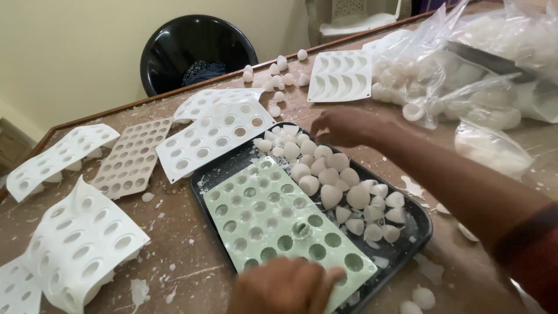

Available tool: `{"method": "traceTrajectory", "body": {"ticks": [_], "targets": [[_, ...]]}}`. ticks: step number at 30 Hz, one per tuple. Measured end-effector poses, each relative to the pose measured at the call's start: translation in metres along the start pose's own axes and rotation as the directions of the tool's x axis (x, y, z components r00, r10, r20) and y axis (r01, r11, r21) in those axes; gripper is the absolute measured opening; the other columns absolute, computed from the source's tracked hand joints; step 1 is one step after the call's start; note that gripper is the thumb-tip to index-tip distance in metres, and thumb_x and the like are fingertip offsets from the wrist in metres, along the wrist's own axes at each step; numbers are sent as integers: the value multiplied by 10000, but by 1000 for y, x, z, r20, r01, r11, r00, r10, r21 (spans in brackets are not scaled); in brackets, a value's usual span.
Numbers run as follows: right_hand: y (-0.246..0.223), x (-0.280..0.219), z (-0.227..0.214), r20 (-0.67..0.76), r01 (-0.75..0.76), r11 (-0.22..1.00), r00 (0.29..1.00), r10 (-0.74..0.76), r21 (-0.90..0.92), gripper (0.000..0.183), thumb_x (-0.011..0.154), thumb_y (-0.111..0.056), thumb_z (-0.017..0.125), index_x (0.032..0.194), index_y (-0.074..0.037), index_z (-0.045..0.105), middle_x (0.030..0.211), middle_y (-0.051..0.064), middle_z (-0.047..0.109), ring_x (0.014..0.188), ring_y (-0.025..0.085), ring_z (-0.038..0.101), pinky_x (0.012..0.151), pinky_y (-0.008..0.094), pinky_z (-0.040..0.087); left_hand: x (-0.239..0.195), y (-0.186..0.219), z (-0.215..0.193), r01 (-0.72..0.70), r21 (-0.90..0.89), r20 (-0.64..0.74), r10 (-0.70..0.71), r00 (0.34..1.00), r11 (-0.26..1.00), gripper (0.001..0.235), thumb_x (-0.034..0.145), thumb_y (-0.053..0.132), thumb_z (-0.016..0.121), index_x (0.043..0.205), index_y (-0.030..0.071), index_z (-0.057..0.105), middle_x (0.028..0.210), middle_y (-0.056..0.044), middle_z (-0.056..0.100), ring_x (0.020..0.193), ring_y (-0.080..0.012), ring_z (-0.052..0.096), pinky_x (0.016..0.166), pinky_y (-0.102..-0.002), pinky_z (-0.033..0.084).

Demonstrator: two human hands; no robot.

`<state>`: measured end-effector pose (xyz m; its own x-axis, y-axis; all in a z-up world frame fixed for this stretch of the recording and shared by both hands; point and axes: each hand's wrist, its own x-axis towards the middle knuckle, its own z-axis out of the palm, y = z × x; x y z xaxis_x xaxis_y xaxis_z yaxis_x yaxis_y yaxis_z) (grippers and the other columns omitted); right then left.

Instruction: The person places white wax balls with wicks one at a time into the cavities of a green silicone mold set on a tray, pressing each ball down into a cavity and working across the mold. Finished wax pieces and filled bags of wax balls sit on the work table alongside unused molds, scissors and a knife.

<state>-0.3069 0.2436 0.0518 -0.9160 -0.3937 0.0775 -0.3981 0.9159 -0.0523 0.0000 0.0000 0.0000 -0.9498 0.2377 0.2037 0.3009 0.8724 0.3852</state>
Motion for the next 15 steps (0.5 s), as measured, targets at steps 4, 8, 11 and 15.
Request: {"method": "traceTrajectory", "body": {"ticks": [4,8,11,15], "targets": [[-90,-59,-30,55,185,956,978,-203,227,215,918,-314,677,1069,-194,773,1022,36,785,926,215,747,866,384,572,80,1,-33,84,37,-90,-80,993,996,308,978,444,592,967,169,729,830,-49,724,722,-211,725,678,-389,590],[-132,-111,-61,233,62,941,961,-146,333,243,845,-334,776,966,-124,778,905,82,770,832,247,728,782,374,563,99,-29,-36,237,148,-267,-192,944,960,315,930,391,659,1072,115,713,1041,-128,681,912,-301,693,754,-447,571],[-118,-125,-57,281,61,952,948,-149,299,213,802,-308,803,907,-124,783,896,57,780,824,218,720,768,368,551,97,-37,-47,286,90,-384,-232,894,954,297,920,367,675,1061,107,709,1085,-126,654,958,-331,683,774,-467,563],[-111,-121,-39,240,33,929,962,-130,369,142,793,-212,791,896,-115,787,857,52,785,785,193,727,729,357,559,97,-39,-58,346,-5,-395,-320,861,938,278,942,338,667,1089,104,691,1093,-119,642,958,-321,682,780,-465,560]]}}
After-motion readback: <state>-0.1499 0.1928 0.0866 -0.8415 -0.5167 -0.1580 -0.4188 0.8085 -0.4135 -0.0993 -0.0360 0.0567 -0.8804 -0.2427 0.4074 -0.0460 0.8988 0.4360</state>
